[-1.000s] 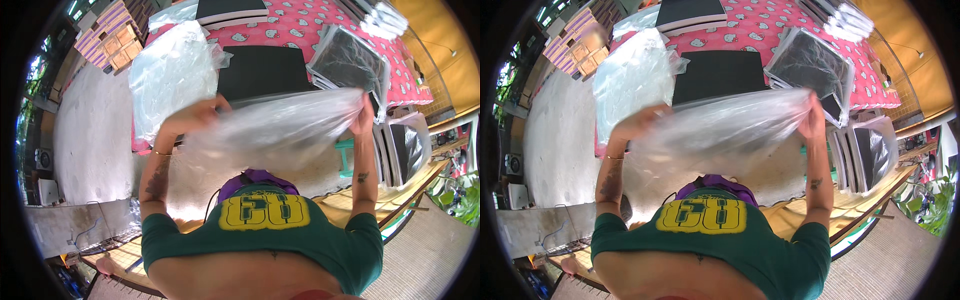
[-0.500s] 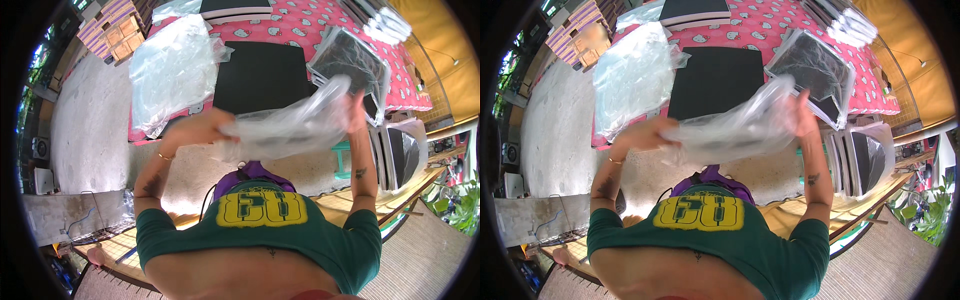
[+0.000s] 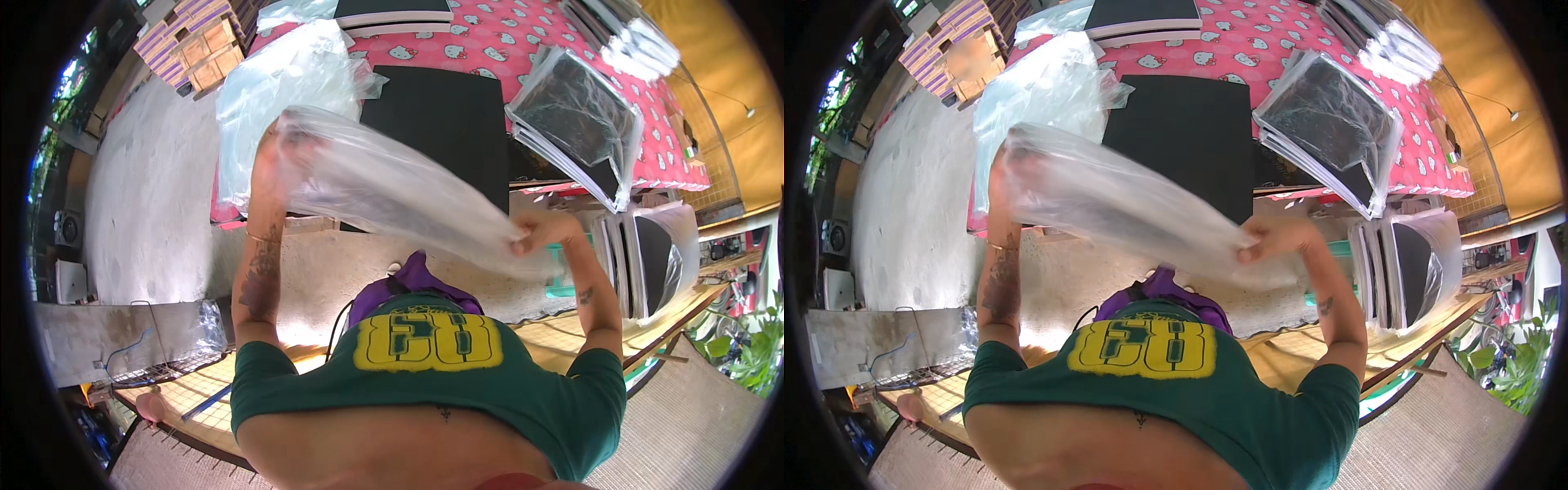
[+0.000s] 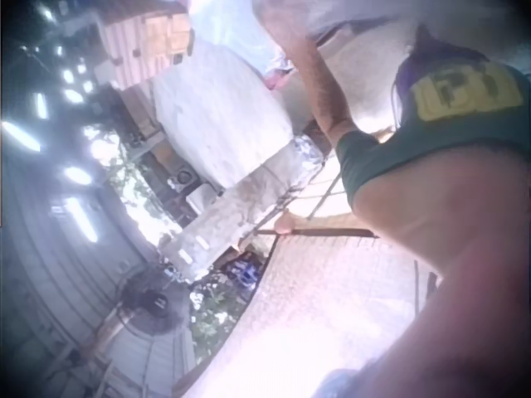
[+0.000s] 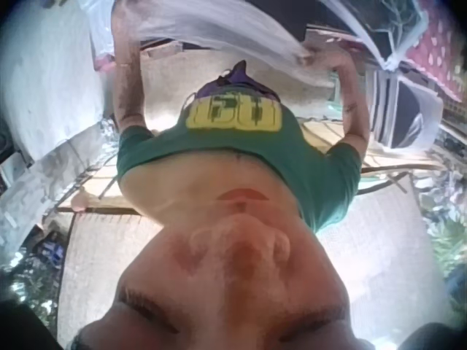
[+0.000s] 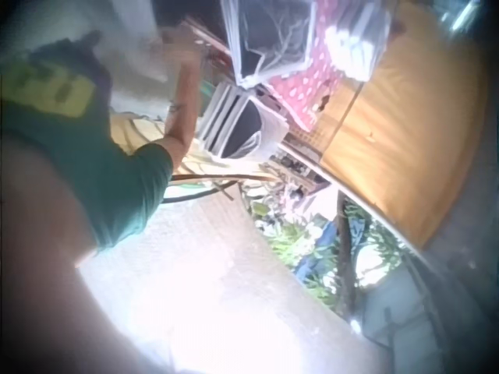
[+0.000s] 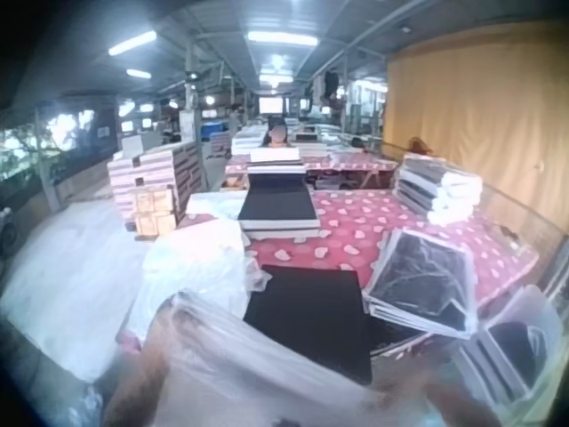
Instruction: The person places white paper items into plastic bags and stacks the packaged items on a table.
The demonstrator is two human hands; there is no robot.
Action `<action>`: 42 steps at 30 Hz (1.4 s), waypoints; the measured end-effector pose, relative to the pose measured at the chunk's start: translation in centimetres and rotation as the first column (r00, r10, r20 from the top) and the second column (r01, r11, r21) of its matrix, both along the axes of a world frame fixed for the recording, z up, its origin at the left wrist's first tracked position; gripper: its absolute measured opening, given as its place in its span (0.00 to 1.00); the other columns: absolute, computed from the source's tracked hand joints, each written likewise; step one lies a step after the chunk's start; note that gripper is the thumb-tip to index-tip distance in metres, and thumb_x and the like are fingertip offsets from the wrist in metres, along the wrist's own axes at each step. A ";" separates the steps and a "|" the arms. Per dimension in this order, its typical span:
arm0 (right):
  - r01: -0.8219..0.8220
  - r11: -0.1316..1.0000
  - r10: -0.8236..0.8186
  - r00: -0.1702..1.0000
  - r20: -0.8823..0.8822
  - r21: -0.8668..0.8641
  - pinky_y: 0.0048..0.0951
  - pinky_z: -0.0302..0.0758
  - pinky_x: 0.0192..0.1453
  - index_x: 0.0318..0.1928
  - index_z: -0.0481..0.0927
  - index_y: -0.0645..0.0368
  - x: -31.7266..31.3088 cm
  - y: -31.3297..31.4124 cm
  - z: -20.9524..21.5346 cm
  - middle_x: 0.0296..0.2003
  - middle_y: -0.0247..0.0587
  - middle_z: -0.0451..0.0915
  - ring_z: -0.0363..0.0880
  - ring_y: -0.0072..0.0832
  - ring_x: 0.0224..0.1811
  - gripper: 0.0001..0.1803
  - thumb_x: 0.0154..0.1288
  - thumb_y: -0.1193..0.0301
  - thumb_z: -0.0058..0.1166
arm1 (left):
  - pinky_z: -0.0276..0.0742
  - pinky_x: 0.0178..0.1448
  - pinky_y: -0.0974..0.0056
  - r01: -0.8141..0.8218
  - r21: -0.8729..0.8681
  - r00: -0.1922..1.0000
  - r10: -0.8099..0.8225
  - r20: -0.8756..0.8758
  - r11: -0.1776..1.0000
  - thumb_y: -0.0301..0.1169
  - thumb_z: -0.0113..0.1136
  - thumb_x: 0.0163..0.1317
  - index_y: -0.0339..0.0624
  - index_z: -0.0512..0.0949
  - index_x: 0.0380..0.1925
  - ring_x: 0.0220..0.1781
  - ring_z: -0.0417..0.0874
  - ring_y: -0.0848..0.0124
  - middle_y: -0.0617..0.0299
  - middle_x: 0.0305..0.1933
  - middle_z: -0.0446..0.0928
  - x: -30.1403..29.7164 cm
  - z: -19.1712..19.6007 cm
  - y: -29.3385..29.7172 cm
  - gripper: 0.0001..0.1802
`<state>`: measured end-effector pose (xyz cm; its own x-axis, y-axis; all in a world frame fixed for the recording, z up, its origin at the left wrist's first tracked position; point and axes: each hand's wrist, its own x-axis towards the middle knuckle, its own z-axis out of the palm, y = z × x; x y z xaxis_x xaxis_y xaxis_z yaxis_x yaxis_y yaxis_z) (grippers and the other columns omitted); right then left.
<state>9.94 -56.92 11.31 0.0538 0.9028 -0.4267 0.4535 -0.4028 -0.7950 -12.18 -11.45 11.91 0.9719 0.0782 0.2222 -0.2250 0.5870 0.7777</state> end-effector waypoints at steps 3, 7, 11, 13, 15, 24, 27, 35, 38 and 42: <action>-0.009 0.960 0.174 0.804 -0.568 0.281 0.30 0.74 0.42 0.38 0.81 0.63 -3.0 2.3 1.8 0.32 0.37 0.81 0.78 0.27 0.36 0.24 0.58 0.51 0.58 | 0.74 0.54 0.48 -0.152 0.046 0.988 0.154 -0.035 0.987 0.38 0.58 0.58 0.37 0.70 0.53 0.49 0.78 0.57 0.45 0.53 0.72 -1.3 -5.0 2.5 0.25; 0.677 0.730 -0.313 0.213 -0.925 -0.091 0.35 0.73 0.44 0.41 0.78 0.61 -3.1 -1.0 -4.2 0.35 0.39 0.78 0.76 0.30 0.38 0.21 0.59 0.56 0.55 | 0.76 0.52 0.52 -0.143 0.506 0.890 0.334 -0.309 0.850 0.40 0.57 0.59 0.39 0.71 0.49 0.49 0.78 0.60 0.48 0.51 0.74 -4.4 -3.8 -2.2 0.22; 0.449 0.884 -0.279 0.290 -0.915 -0.128 0.42 0.71 0.51 0.50 0.73 0.62 -8.3 -4.6 -12.6 0.43 0.47 0.75 0.74 0.35 0.46 0.21 0.57 0.64 0.50 | 0.79 0.47 0.59 -0.285 -0.141 0.875 0.197 -0.443 0.948 0.40 0.56 0.61 0.40 0.74 0.44 0.40 0.80 0.67 0.56 0.41 0.78 -4.9 -5.3 -1.6 0.17; 0.594 0.791 -0.263 0.111 -0.958 -0.148 0.46 0.70 0.54 0.54 0.70 0.62 -8.6 -4.5 -12.1 0.48 0.51 0.74 0.73 0.38 0.50 0.23 0.56 0.68 0.48 | 0.80 0.40 0.60 -0.460 -0.167 0.773 0.301 -0.558 0.872 0.37 0.55 0.61 0.42 0.74 0.41 0.34 0.80 0.71 0.61 0.31 0.78 -6.1 -6.8 -2.2 0.13; 0.731 0.641 -0.359 0.014 -0.933 -0.235 0.44 0.74 0.50 0.56 0.69 0.61 -8.3 -3.7 -10.2 0.46 0.50 0.75 0.75 0.35 0.47 0.25 0.55 0.73 0.47 | 0.80 0.37 0.62 -0.073 -0.528 0.924 -0.142 -0.355 0.846 0.35 0.54 0.61 0.43 0.74 0.41 0.32 0.80 0.71 0.62 0.31 0.77 -8.1 -10.9 -1.4 0.11; 0.975 0.111 -0.989 0.127 -0.073 0.192 0.21 0.64 0.16 0.63 0.64 0.56 -13.3 0.5 -12.3 0.19 0.31 0.69 0.66 0.17 0.16 0.29 0.59 0.81 0.40 | 0.73 0.30 0.60 -0.159 0.875 0.506 0.798 -0.326 0.458 0.23 0.44 0.56 0.41 0.64 0.60 0.24 0.80 0.61 0.51 0.24 0.77 -7.6 -13.3 -12.6 0.28; 0.876 0.211 -0.977 0.170 0.132 0.434 0.23 0.66 0.17 0.61 0.66 0.61 -13.5 0.6 -14.7 0.24 0.34 0.74 0.69 0.17 0.18 0.26 0.59 0.82 0.44 | 0.74 0.32 0.59 0.010 0.978 0.585 0.792 -0.174 0.207 0.21 0.46 0.55 0.40 0.64 0.60 0.26 0.80 0.53 0.42 0.27 0.77 -6.8 -11.8 -12.4 0.29; 0.936 0.316 -0.877 0.350 -0.329 0.154 0.26 0.69 0.46 0.64 0.61 0.57 -8.5 -2.3 -0.7 0.55 0.44 0.71 0.73 0.26 0.43 0.33 0.57 0.67 0.50 | 0.74 0.41 0.65 -0.284 0.341 0.833 0.406 -0.375 0.896 0.24 0.57 0.48 0.41 0.74 0.46 0.42 0.77 0.71 0.59 0.47 0.74 -6.4 0.6 -7.9 0.20; 0.940 0.055 -0.374 0.331 -0.866 0.336 0.29 0.64 0.56 0.66 0.56 0.61 -7.2 -0.7 8.1 0.56 0.44 0.67 0.68 0.29 0.51 0.36 0.58 0.63 0.48 | 0.69 0.55 0.61 -0.262 0.158 0.962 0.270 -0.033 0.952 0.30 0.55 0.54 0.41 0.66 0.58 0.51 0.73 0.65 0.55 0.53 0.71 -7.6 0.1 0.8 0.28; 0.891 -0.027 0.033 0.454 -0.890 0.453 0.47 0.61 0.67 0.58 0.64 0.57 0.7 2.9 14.6 0.53 0.45 0.73 0.68 0.38 0.59 0.20 0.68 0.67 0.44 | 0.50 0.72 0.48 0.015 -0.381 0.928 0.129 0.349 0.924 0.25 0.53 0.60 0.34 0.61 0.61 0.68 0.60 0.56 0.52 0.64 0.64 3.4 13.1 1.7 0.27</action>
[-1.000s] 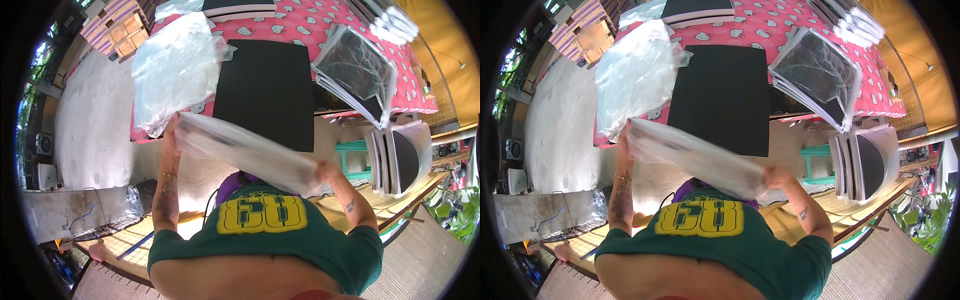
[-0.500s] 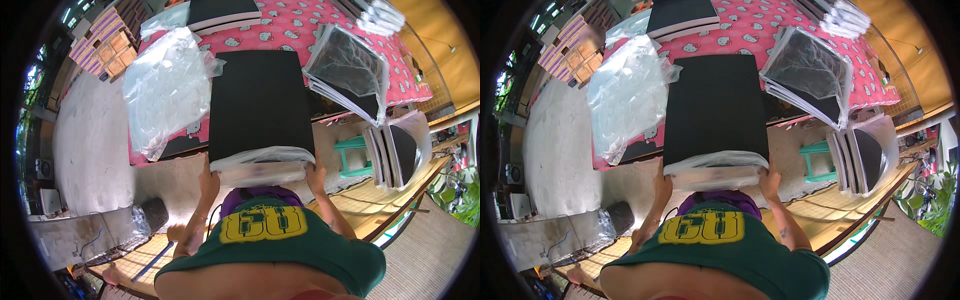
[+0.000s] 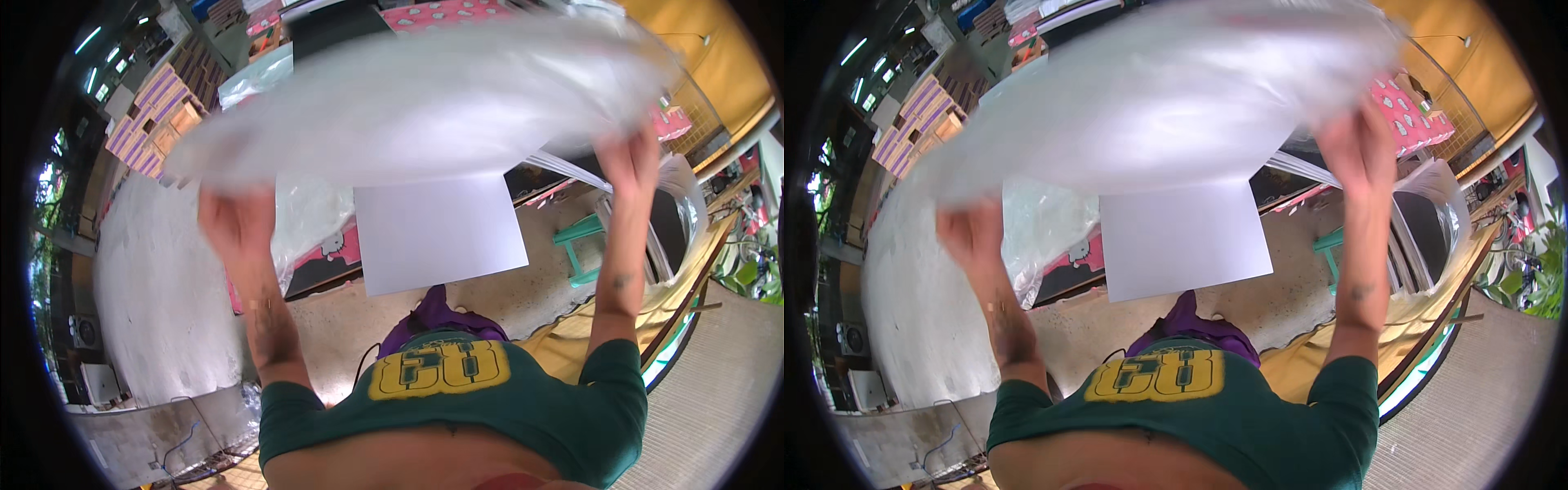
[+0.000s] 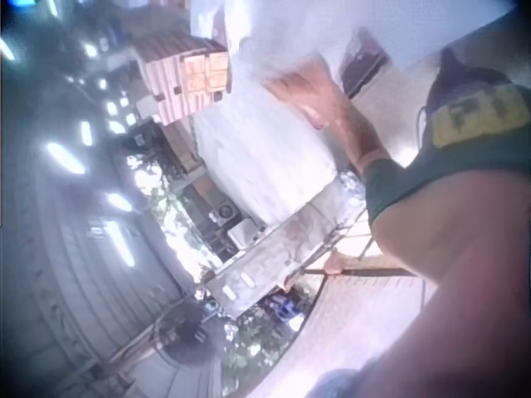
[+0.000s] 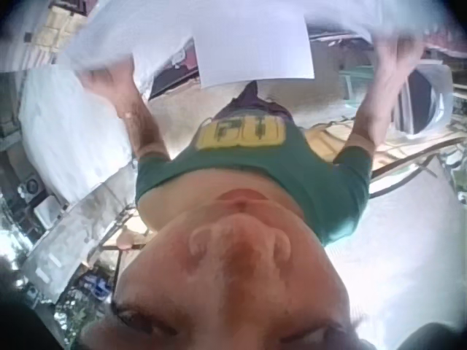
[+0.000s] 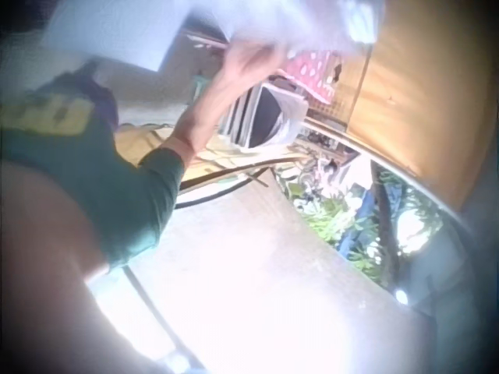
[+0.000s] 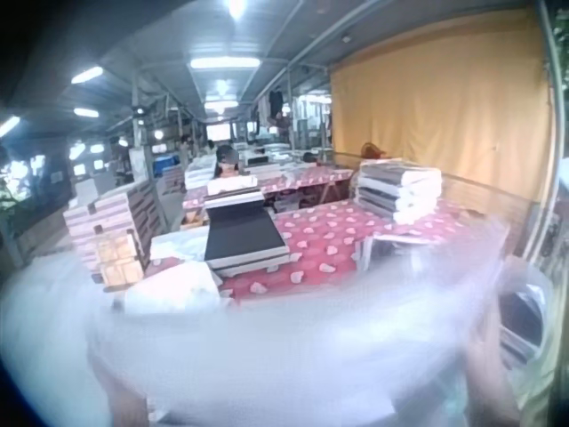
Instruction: The person places white paper items into plastic bags and stacks the packaged items on a table.
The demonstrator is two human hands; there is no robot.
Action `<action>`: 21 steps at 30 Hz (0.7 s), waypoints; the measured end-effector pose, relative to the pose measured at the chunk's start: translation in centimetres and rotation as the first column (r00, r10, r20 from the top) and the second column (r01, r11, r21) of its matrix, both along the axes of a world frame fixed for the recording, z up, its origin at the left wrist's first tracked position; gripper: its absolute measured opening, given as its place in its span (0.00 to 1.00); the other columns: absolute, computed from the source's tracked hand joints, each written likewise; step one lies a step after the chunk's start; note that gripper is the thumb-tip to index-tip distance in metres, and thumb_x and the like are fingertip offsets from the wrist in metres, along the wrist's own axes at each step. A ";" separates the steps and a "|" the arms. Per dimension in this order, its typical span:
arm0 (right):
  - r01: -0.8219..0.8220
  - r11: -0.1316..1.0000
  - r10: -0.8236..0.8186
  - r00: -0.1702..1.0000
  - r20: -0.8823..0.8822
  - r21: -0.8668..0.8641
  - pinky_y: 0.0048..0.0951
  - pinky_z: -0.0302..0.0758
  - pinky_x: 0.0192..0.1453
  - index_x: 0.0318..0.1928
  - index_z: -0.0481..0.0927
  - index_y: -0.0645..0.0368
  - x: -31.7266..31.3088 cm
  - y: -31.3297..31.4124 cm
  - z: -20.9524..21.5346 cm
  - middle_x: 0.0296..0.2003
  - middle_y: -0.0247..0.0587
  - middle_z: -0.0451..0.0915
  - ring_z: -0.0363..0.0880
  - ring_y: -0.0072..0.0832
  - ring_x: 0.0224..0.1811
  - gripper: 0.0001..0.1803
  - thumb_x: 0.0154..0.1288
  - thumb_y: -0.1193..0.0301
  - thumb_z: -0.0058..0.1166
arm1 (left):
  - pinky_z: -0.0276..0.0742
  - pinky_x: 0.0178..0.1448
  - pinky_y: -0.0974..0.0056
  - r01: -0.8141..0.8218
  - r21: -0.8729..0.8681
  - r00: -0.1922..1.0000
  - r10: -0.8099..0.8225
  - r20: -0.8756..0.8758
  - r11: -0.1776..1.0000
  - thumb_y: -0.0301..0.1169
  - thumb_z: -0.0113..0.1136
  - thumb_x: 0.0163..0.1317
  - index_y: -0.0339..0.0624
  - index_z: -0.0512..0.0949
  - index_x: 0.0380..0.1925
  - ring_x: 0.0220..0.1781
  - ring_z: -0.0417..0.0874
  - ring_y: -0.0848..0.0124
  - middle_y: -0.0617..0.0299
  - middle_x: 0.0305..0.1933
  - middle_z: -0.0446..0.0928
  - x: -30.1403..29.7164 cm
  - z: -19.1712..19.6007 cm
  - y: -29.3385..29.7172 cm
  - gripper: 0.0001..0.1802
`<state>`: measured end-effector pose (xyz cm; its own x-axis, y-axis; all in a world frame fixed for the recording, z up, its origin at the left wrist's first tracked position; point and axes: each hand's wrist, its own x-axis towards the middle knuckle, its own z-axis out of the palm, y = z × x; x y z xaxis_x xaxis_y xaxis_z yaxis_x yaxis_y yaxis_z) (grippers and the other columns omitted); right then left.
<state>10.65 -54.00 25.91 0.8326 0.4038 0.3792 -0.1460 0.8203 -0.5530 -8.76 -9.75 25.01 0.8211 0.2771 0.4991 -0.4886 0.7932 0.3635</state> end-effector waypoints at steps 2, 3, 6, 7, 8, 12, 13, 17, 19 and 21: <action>-0.296 0.953 0.279 0.940 0.194 0.060 0.51 0.59 0.67 0.45 0.73 0.58 5.8 2.5 1.9 0.47 0.46 0.77 0.73 0.39 0.52 0.09 0.67 0.70 0.48 | 0.51 0.72 0.44 -0.124 0.049 0.986 0.129 -0.108 0.991 0.22 0.50 0.62 0.35 0.66 0.56 0.69 0.59 0.56 0.51 0.64 0.65 6.2 1.8 1.1 0.21; 0.039 0.997 -0.031 0.991 -0.131 0.062 0.50 0.63 0.65 0.41 0.74 0.59 5.5 5.9 3.5 0.44 0.45 0.78 0.76 0.37 0.47 0.07 0.67 0.70 0.48 | 0.58 0.69 0.46 -0.211 0.087 0.967 0.221 -0.128 0.974 0.25 0.49 0.64 0.37 0.68 0.54 0.64 0.67 0.56 0.52 0.60 0.69 8.1 2.0 1.2 0.17; 0.010 0.999 -0.020 0.976 -0.217 -0.050 0.45 0.73 0.58 0.44 0.75 0.58 12.3 6.6 -0.5 0.42 0.43 0.79 0.78 0.36 0.42 0.09 0.68 0.68 0.47 | 0.75 0.56 0.57 0.175 0.110 0.985 -0.174 -0.020 0.978 0.32 0.49 0.67 0.40 0.68 0.54 0.47 0.80 0.67 0.55 0.53 0.75 13.5 -4.2 6.5 0.16; 0.086 0.991 -0.113 0.940 -0.322 -0.098 0.43 0.75 0.55 0.44 0.76 0.58 12.9 6.1 -1.9 0.41 0.42 0.80 0.79 0.35 0.41 0.10 0.68 0.67 0.47 | 0.74 0.55 0.58 -0.145 0.005 0.906 0.135 -0.402 0.989 0.31 0.49 0.67 0.41 0.70 0.50 0.41 0.80 0.70 0.57 0.50 0.76 14.8 -4.0 2.1 0.13; 0.111 0.985 -0.156 0.895 -0.417 -0.131 0.40 0.77 0.52 0.44 0.76 0.58 12.7 7.2 -3.0 0.40 0.41 0.80 0.79 0.35 0.41 0.10 0.68 0.66 0.47 | 0.72 0.53 0.59 -0.182 -0.007 0.857 0.155 -0.491 0.983 0.30 0.50 0.66 0.42 0.73 0.46 0.40 0.80 0.72 0.59 0.47 0.78 14.9 -6.0 2.6 0.10; -0.016 0.996 -0.026 0.885 -0.465 -0.085 0.36 0.79 0.41 0.42 0.75 0.59 13.3 7.0 -12.4 0.37 0.38 0.79 0.78 0.30 0.38 0.10 0.67 0.65 0.49 | 0.71 0.49 0.61 -0.206 -0.060 0.784 0.128 -0.608 0.977 0.28 0.51 0.65 0.40 0.75 0.40 0.28 0.72 0.75 0.64 0.33 0.78 14.7 -15.4 3.9 0.07; 0.012 0.998 -0.040 0.870 -0.491 -0.060 0.35 0.79 0.41 0.41 0.75 0.58 13.3 6.1 -16.0 0.36 0.37 0.78 0.78 0.28 0.36 0.09 0.67 0.66 0.50 | 0.71 0.50 0.60 -0.199 0.047 0.712 0.177 -0.680 0.979 0.28 0.51 0.65 0.41 0.75 0.40 0.33 0.75 0.72 0.64 0.34 0.77 15.0 -16.5 2.1 0.06; 0.078 0.994 -0.110 0.743 -0.660 -0.079 0.32 0.75 0.43 0.39 0.76 0.56 12.8 6.2 -29.0 0.33 0.34 0.76 0.75 0.26 0.36 0.07 0.64 0.68 0.53 | 0.72 0.47 0.59 -0.215 0.058 0.596 0.179 -0.783 0.975 0.29 0.52 0.64 0.42 0.72 0.41 0.40 0.74 0.69 0.62 0.38 0.73 12.4 -24.5 0.8 0.07; 0.081 0.971 -0.202 0.779 -0.593 -0.225 0.29 0.72 0.45 0.40 0.76 0.57 11.5 3.1 -32.3 0.34 0.33 0.75 0.74 0.26 0.38 0.09 0.64 0.65 0.54 | 0.70 0.46 0.62 -0.194 0.232 0.492 0.299 -0.817 0.953 0.32 0.53 0.64 0.40 0.71 0.41 0.39 0.72 0.70 0.62 0.37 0.70 13.1 -22.6 -2.2 0.09; 0.015 0.831 -0.408 0.696 -0.591 -0.556 0.26 0.71 0.46 0.40 0.76 0.59 8.5 7.1 -28.0 0.34 0.32 0.75 0.73 0.25 0.39 0.13 0.63 0.62 0.56 | 0.69 0.44 0.66 -0.205 0.616 0.401 0.639 -0.656 0.761 0.34 0.54 0.64 0.39 0.69 0.39 0.37 0.69 0.72 0.63 0.34 0.67 11.3 -22.5 -1.7 0.11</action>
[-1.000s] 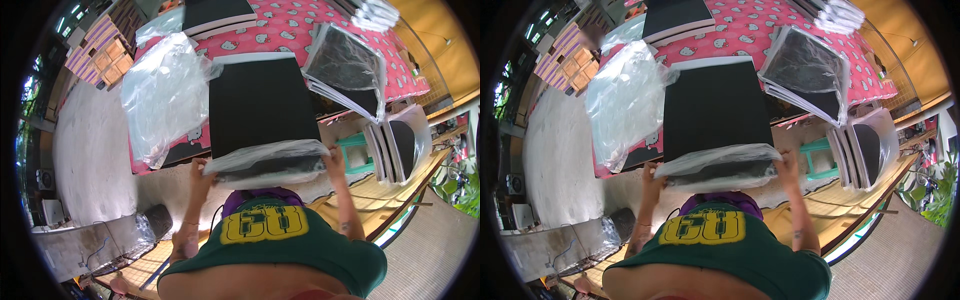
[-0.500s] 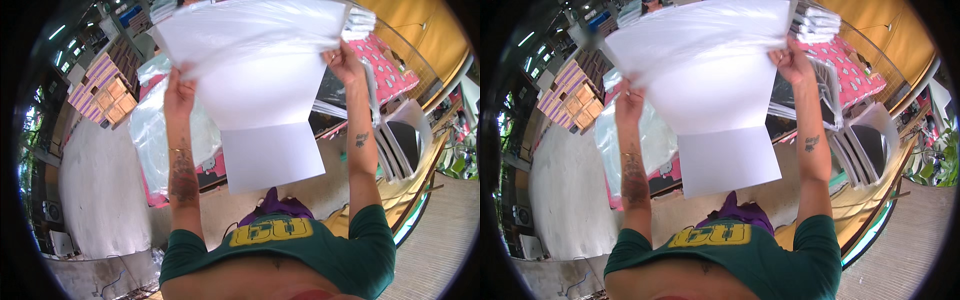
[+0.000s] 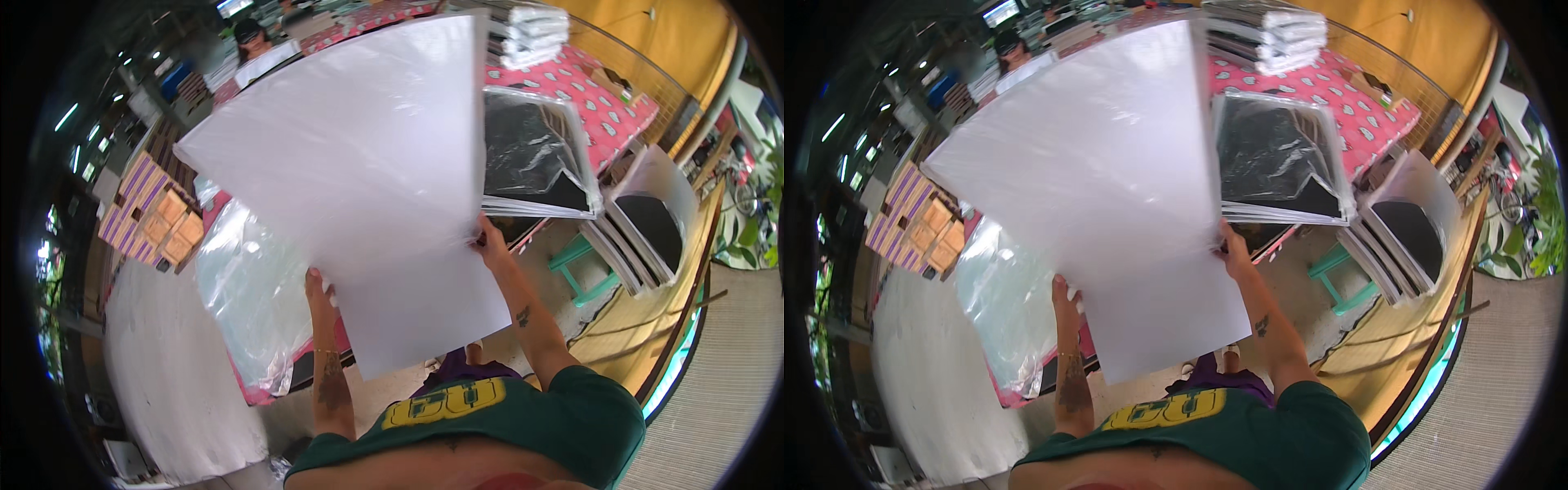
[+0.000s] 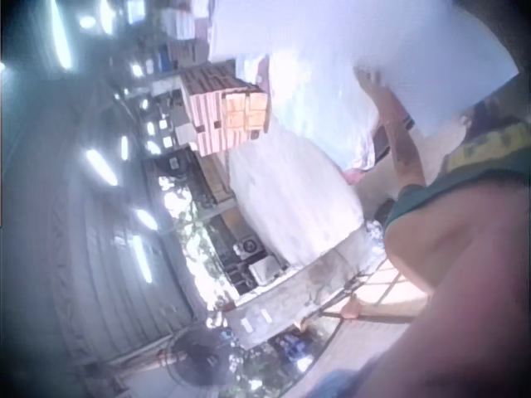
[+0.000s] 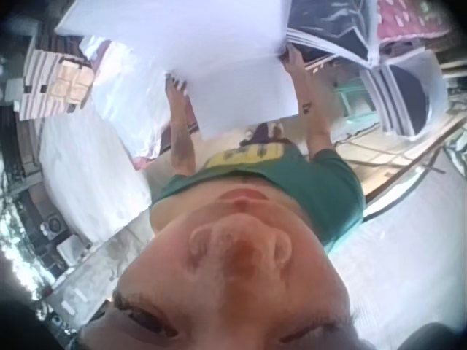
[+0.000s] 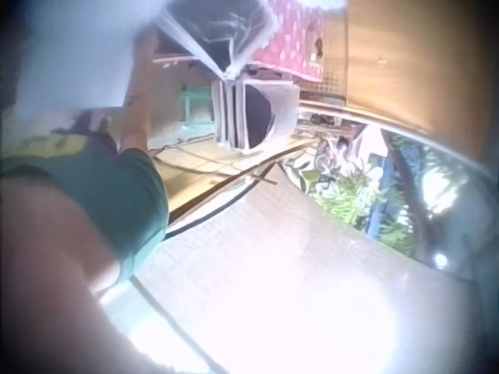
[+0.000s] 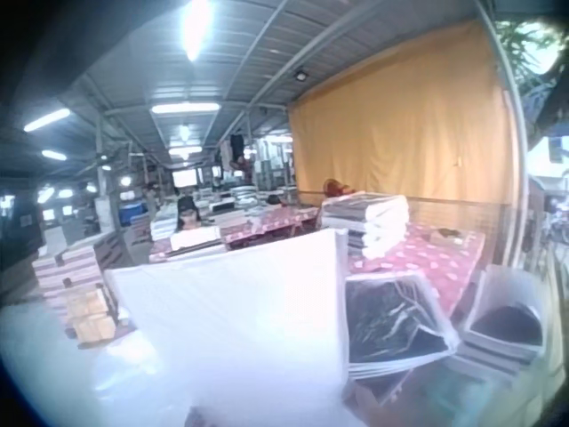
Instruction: The person places white paper items into plastic bags and stacks the packaged items on a table.
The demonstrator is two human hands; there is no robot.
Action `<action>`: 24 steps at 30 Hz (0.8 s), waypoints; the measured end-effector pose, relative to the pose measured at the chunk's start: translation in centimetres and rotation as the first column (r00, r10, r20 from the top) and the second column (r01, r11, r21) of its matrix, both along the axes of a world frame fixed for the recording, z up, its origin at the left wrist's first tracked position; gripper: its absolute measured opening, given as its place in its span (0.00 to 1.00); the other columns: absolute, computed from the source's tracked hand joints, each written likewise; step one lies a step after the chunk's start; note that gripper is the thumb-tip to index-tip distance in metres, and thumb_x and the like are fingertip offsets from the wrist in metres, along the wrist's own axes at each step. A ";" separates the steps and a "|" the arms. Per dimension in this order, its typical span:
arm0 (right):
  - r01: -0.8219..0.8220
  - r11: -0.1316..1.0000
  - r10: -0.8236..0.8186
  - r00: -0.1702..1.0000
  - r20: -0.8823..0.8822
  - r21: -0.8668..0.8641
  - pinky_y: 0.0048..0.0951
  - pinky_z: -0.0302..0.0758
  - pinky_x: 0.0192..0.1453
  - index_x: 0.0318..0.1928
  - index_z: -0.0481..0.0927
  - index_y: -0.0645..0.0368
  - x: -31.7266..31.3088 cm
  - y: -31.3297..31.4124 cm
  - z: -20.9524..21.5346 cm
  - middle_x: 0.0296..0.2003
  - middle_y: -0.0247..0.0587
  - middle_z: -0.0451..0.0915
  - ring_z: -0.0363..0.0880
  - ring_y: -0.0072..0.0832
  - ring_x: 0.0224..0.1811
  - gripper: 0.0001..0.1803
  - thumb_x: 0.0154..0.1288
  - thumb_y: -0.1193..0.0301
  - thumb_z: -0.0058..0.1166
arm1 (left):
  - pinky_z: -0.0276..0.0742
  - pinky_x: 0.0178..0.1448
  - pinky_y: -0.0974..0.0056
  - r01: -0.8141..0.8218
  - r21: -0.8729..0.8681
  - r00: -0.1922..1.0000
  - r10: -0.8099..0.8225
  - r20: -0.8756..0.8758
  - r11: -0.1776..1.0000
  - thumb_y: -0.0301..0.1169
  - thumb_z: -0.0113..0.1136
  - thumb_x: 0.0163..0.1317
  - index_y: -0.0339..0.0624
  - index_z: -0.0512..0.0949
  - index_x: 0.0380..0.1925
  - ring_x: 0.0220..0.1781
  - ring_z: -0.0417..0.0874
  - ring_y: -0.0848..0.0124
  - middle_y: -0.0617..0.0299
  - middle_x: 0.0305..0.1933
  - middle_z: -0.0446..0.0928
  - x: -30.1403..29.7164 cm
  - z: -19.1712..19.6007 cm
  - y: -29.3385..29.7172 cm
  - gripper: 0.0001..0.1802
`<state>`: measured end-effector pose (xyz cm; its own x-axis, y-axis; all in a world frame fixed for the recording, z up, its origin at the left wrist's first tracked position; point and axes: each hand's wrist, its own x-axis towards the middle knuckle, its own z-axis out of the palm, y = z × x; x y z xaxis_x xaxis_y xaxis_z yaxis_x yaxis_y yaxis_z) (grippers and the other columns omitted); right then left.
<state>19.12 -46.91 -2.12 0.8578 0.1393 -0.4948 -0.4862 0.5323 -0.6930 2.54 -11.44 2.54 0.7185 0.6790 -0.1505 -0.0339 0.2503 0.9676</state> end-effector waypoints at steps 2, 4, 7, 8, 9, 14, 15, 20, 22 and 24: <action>0.101 0.986 -0.027 0.884 0.466 -0.133 0.25 0.69 0.45 0.40 0.75 0.60 -0.5 0.9 1.8 0.34 0.30 0.74 0.71 0.22 0.38 0.15 0.63 0.60 0.56 | 0.66 0.43 0.70 0.107 0.598 0.994 -0.084 -0.065 0.794 0.37 0.55 0.64 0.37 0.68 0.37 0.35 0.66 0.75 0.64 0.31 0.64 2.0 -0.9 -0.3 0.14; 0.164 0.964 -0.004 0.796 0.605 -0.209 0.21 0.66 0.39 0.35 0.75 0.62 -0.5 -1.2 3.3 0.31 0.27 0.72 0.65 0.16 0.32 0.17 0.63 0.59 0.56 | 0.64 0.40 0.72 0.109 0.599 0.994 -0.093 -0.058 0.793 0.37 0.54 0.65 0.36 0.67 0.34 0.34 0.63 0.76 0.65 0.29 0.62 4.3 -0.4 -1.9 0.14; 0.389 0.822 -0.046 0.773 0.632 -0.416 0.19 0.61 0.32 0.29 0.75 0.59 3.2 -8.6 4.0 0.26 0.24 0.70 0.61 0.13 0.28 0.16 0.63 0.59 0.56 | 0.61 0.34 0.72 0.113 0.652 0.973 -0.215 0.079 0.750 0.35 0.53 0.66 0.35 0.69 0.29 0.31 0.61 0.78 0.68 0.27 0.62 10.7 3.1 -6.1 0.13; 0.428 0.807 -0.104 0.782 0.615 -0.407 0.19 0.58 0.30 0.26 0.74 0.58 4.2 -10.9 4.9 0.24 0.22 0.67 0.59 0.13 0.27 0.15 0.63 0.60 0.57 | 0.60 0.33 0.72 0.201 0.667 0.957 -0.290 0.023 0.718 0.34 0.53 0.66 0.34 0.70 0.29 0.30 0.61 0.78 0.68 0.27 0.63 12.6 3.6 -6.8 0.13; 0.469 0.784 -0.161 0.786 0.597 -0.405 0.18 0.55 0.28 0.24 0.73 0.56 5.1 -13.1 6.3 0.21 0.20 0.65 0.57 0.12 0.25 0.16 0.63 0.61 0.57 | 0.58 0.31 0.71 0.218 0.656 0.942 -0.331 0.051 0.723 0.35 0.52 0.66 0.35 0.71 0.29 0.28 0.59 0.79 0.70 0.25 0.61 14.6 4.8 -9.1 0.13; 0.734 0.652 -0.450 0.576 0.682 -0.190 0.18 0.54 0.29 0.22 0.71 0.52 9.9 -21.9 8.2 0.21 0.20 0.66 0.56 0.12 0.24 0.15 0.60 0.63 0.61 | 0.58 0.27 0.72 0.420 0.513 0.830 -0.545 0.117 0.749 0.38 0.51 0.66 0.35 0.76 0.37 0.24 0.60 0.82 0.73 0.23 0.65 25.5 7.5 -19.5 0.15; 0.769 0.630 -0.515 0.517 0.683 -0.108 0.18 0.55 0.29 0.22 0.71 0.52 10.6 -23.0 8.3 0.21 0.20 0.67 0.57 0.12 0.24 0.14 0.59 0.63 0.62 | 0.63 0.30 0.73 0.531 0.490 0.788 -0.616 0.014 0.691 0.38 0.50 0.67 0.35 0.75 0.40 0.26 0.65 0.80 0.69 0.27 0.68 26.7 7.4 -20.8 0.15; 0.778 0.602 -0.628 0.599 0.497 -0.178 0.21 0.63 0.32 0.26 0.71 0.58 13.9 -28.5 4.3 0.23 0.28 0.70 0.64 0.17 0.27 0.17 0.52 0.65 0.67 | 0.78 0.30 0.69 0.699 -0.118 0.708 -0.706 -0.028 0.705 0.35 0.47 0.67 0.36 0.74 0.41 0.30 0.78 0.70 0.58 0.34 0.76 28.4 1.8 -25.0 0.13; 0.853 0.471 -0.658 0.510 0.553 -0.226 0.23 0.65 0.33 0.25 0.70 0.59 14.9 -30.0 1.6 0.25 0.31 0.71 0.66 0.19 0.28 0.17 0.52 0.66 0.67 | 0.82 0.29 0.66 0.621 -0.239 0.762 -0.646 -0.038 0.747 0.33 0.47 0.66 0.35 0.74 0.41 0.31 0.80 0.65 0.54 0.36 0.77 28.9 -1.2 -26.2 0.12; 0.915 0.329 -0.655 0.399 0.642 -0.233 0.28 0.69 0.36 0.33 0.72 0.63 15.5 -32.9 -1.2 0.31 0.37 0.73 0.69 0.24 0.31 0.17 0.53 0.66 0.65 | 0.82 0.32 0.68 0.579 -0.318 0.803 -0.592 0.067 0.750 0.31 0.49 0.65 0.33 0.74 0.40 0.32 0.80 0.67 0.55 0.35 0.76 29.4 -1.8 -28.7 0.11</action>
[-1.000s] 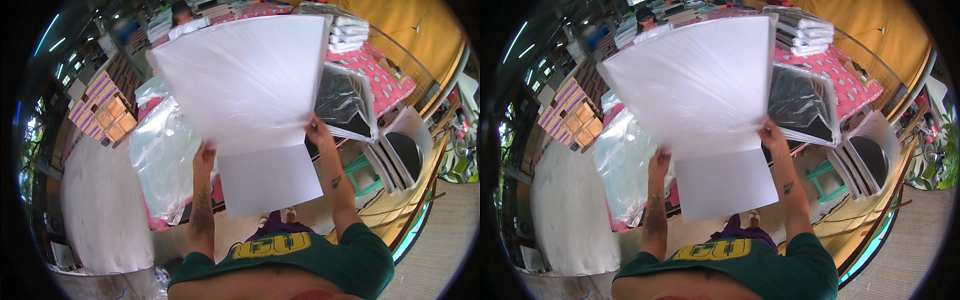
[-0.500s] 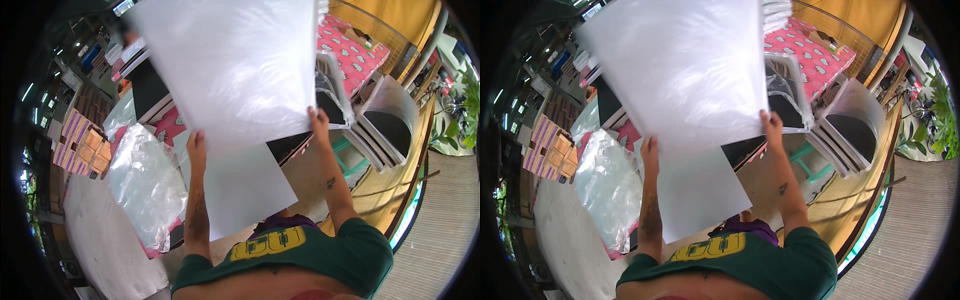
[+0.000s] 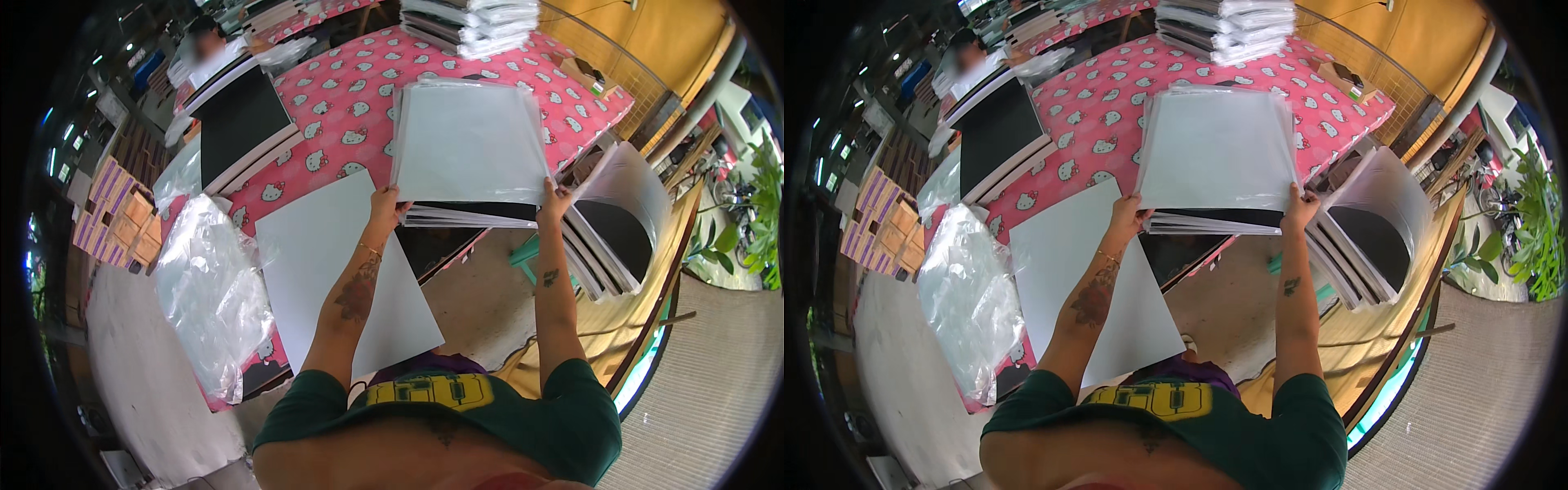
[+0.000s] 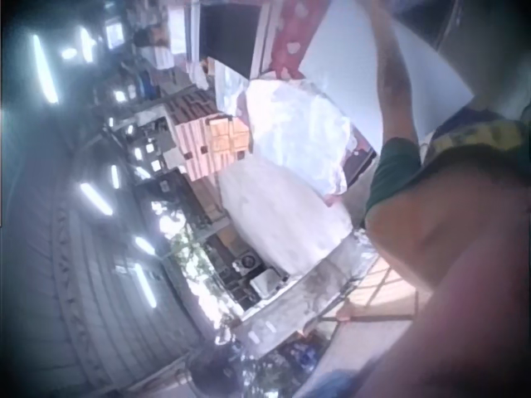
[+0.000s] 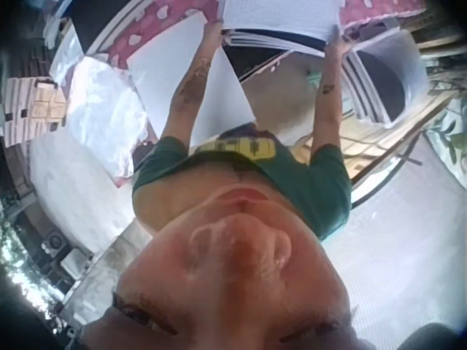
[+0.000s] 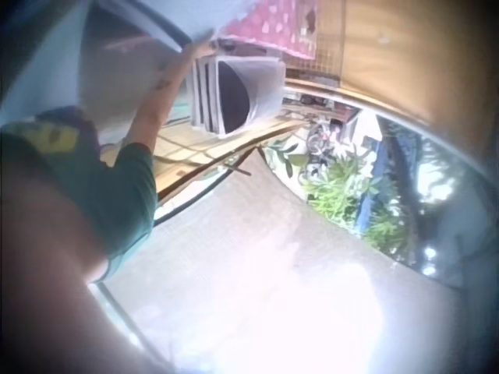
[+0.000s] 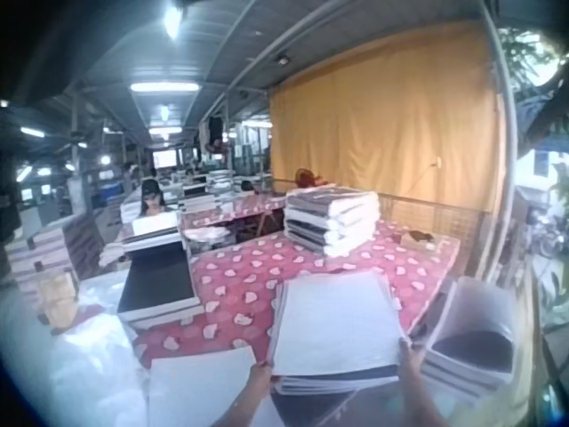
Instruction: The person places white paper items into plastic bags and stacks the packaged items on a table.
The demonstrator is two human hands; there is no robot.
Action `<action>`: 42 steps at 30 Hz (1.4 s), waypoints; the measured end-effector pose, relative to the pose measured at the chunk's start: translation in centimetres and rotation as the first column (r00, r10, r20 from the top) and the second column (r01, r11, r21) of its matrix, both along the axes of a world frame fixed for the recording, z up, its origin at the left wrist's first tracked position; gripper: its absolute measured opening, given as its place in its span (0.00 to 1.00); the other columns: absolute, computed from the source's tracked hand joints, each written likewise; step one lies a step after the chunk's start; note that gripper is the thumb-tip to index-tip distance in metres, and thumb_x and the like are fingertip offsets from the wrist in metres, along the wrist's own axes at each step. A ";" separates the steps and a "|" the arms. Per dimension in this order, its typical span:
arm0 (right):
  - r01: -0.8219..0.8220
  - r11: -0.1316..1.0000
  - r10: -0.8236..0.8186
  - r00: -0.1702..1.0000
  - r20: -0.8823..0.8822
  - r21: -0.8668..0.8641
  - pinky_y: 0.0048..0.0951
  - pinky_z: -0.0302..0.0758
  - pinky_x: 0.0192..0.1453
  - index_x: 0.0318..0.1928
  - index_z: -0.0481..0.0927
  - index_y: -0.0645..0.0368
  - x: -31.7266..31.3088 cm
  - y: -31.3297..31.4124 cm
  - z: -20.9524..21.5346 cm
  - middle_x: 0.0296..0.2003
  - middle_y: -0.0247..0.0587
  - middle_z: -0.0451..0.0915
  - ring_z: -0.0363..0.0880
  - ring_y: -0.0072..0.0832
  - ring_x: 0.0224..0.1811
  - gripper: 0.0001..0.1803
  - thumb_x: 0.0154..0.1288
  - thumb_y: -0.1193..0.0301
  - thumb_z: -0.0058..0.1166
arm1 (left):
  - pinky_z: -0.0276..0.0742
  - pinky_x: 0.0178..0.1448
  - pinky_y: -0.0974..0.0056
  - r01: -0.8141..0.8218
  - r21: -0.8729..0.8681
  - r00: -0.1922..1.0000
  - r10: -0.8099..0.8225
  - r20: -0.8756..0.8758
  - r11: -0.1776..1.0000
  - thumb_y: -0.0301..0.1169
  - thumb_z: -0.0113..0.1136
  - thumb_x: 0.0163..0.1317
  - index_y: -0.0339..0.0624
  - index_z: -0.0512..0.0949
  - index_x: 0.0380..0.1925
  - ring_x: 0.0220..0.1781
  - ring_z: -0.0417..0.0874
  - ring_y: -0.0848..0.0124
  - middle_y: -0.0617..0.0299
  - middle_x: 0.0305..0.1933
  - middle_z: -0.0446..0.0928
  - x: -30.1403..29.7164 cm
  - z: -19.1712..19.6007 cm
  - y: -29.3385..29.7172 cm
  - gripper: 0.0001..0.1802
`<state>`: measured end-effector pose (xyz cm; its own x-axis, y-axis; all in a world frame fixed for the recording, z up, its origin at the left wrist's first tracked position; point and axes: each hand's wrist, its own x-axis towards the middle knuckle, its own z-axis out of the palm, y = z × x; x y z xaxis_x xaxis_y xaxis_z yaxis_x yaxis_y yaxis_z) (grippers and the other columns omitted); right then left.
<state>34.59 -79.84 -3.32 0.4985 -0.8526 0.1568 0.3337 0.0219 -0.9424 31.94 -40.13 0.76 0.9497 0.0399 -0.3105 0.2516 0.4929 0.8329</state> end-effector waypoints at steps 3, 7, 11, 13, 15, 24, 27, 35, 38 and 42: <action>-0.232 0.963 0.212 0.966 -0.149 -0.138 0.27 0.70 0.42 0.47 0.73 0.59 0.0 1.2 -0.3 0.37 0.41 0.74 0.71 0.26 0.36 0.22 0.54 0.65 0.64 | 0.82 0.35 0.69 -0.122 -0.009 0.992 0.123 0.005 0.992 0.28 0.50 0.63 0.31 0.74 0.39 0.33 0.79 0.69 0.56 0.35 0.76 -1.1 -0.8 0.6 0.10; -0.267 0.891 0.017 0.828 -0.560 -0.368 0.36 0.67 0.52 0.57 0.70 0.48 -2.1 4.2 2.0 0.51 0.46 0.69 0.69 0.37 0.51 0.29 0.54 0.57 0.61 | 0.82 0.39 0.69 -0.201 -0.016 0.979 0.201 0.041 0.980 0.26 0.52 0.61 0.32 0.75 0.38 0.35 0.78 0.71 0.58 0.35 0.75 -1.6 -2.4 1.9 0.09; -0.276 0.356 -0.328 0.858 -0.396 -0.893 0.53 0.62 0.56 0.53 0.73 0.42 -5.7 11.9 4.1 0.56 0.44 0.66 0.63 0.45 0.59 0.27 0.54 0.49 0.57 | 0.78 0.44 0.71 -0.016 0.029 0.974 0.008 0.228 0.999 0.25 0.52 0.62 0.30 0.73 0.42 0.37 0.78 0.70 0.55 0.38 0.74 -2.7 -2.0 2.2 0.10; -0.414 -0.013 -0.147 0.901 -0.407 -0.910 0.53 0.62 0.56 0.52 0.74 0.41 -7.0 15.9 4.2 0.54 0.41 0.68 0.64 0.43 0.58 0.25 0.55 0.49 0.56 | 0.77 0.45 0.70 0.050 0.338 0.990 -0.092 0.110 0.940 0.27 0.54 0.61 0.32 0.73 0.45 0.38 0.79 0.69 0.54 0.41 0.74 -2.8 -1.0 3.6 0.14; -0.559 0.081 -0.157 0.810 -0.565 -0.825 0.53 0.62 0.56 0.51 0.74 0.38 -6.6 17.0 2.3 0.53 0.39 0.69 0.65 0.41 0.58 0.23 0.55 0.48 0.55 | 0.76 0.45 0.68 -0.024 0.624 0.990 -0.069 0.126 0.781 0.29 0.55 0.60 0.34 0.72 0.48 0.39 0.80 0.67 0.52 0.44 0.75 -4.4 -0.4 5.1 0.17; -0.624 0.171 -0.301 0.703 -0.644 -0.762 0.53 0.64 0.56 0.58 0.70 0.42 -7.6 20.7 4.3 0.54 0.43 0.70 0.66 0.43 0.58 0.28 0.58 0.49 0.54 | 0.67 0.57 0.55 -0.481 0.867 0.836 0.229 0.498 -0.127 0.28 0.62 0.51 0.44 0.73 0.50 0.53 0.72 0.53 0.51 0.50 0.74 -30.4 2.4 29.8 0.23; -0.515 0.276 0.313 0.847 -0.430 -0.812 0.46 0.63 0.59 0.60 0.66 0.51 -9.5 27.4 2.9 0.54 0.49 0.68 0.64 0.44 0.58 0.30 0.59 0.55 0.56 | 0.67 0.56 0.47 -0.019 0.914 0.914 0.364 0.181 -0.406 0.39 0.69 0.43 0.51 0.63 0.62 0.59 0.66 0.49 0.50 0.60 0.65 -37.7 4.4 36.0 0.42; -0.672 -0.437 0.833 -0.553 -0.012 0.598 0.56 0.50 0.67 0.69 0.43 0.59 -30.1 58.7 4.8 0.65 0.48 0.54 0.54 0.40 0.68 0.49 0.59 0.47 0.55 | 0.74 0.39 0.53 -0.109 0.994 0.967 0.234 0.102 0.016 0.41 0.55 0.59 0.39 0.77 0.31 0.36 0.81 0.50 0.47 0.32 0.79 -35.9 4.0 36.5 0.15; -0.714 -0.525 0.838 -0.530 0.133 0.463 0.44 0.68 0.58 0.59 0.62 0.62 -28.3 59.7 5.4 0.51 0.43 0.70 0.70 0.35 0.53 0.34 0.60 0.54 0.57 | 0.69 0.30 0.59 -0.368 0.900 0.915 0.263 0.307 0.231 0.36 0.58 0.59 0.32 0.74 0.27 0.21 0.73 0.57 0.45 0.20 0.73 -36.3 7.2 33.3 0.15; -0.910 -0.148 0.989 -0.144 0.041 0.387 0.34 0.74 0.50 0.50 0.73 0.60 -24.1 53.6 6.6 0.37 0.34 0.74 0.75 0.26 0.42 0.20 0.64 0.61 0.54 | 0.66 0.25 0.58 -0.421 0.875 0.863 0.402 0.305 0.241 0.34 0.55 0.61 0.31 0.73 0.26 0.17 0.71 0.58 0.44 0.18 0.71 -38.9 5.2 36.8 0.14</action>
<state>10.49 -26.25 3.29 0.7652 0.6223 -0.1652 -0.4344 0.3095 -0.8459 -6.95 -3.33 5.95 0.7170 0.6654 0.2077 0.2411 -0.5163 0.8217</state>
